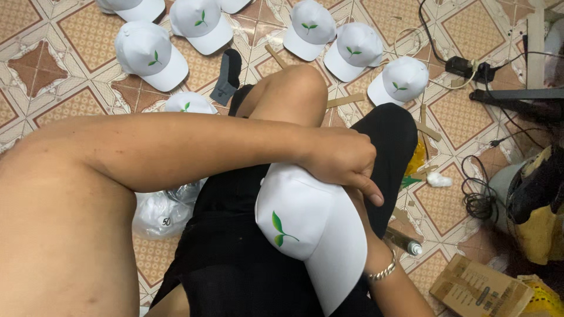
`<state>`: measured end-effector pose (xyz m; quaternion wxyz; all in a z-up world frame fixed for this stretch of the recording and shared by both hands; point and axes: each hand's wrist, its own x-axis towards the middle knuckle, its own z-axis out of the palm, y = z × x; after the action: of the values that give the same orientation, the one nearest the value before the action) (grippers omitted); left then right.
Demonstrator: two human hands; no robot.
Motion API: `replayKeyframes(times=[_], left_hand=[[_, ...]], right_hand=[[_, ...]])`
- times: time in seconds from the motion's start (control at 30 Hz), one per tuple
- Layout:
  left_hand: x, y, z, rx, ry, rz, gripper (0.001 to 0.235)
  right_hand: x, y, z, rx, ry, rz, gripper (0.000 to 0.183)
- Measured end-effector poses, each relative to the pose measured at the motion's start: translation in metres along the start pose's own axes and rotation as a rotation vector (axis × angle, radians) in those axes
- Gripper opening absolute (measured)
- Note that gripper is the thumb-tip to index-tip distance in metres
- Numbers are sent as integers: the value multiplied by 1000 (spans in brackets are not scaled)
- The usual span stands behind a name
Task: The person sits on the floor and uses a hair dryer to dry white baseball caps that have a green leaf logo. They insert a stuffed toy into each cap to maintain shape, then apply heat to the front and sides before removing the toy and setting the cap aside.
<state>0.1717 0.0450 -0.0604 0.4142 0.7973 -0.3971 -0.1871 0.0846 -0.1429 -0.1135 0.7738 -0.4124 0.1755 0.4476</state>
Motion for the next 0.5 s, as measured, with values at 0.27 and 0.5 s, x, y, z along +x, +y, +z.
replayKeyframes(times=[0.27, 0.5], left_hand=[[-1, -9, 15, 68, 101, -106, 64], [-33, -39, 4, -371, 542, -69, 40]], right_hand=[[-17, 13, 1, -24, -2, 36, 47], [-30, 10, -23, -102, 63, -186, 43]])
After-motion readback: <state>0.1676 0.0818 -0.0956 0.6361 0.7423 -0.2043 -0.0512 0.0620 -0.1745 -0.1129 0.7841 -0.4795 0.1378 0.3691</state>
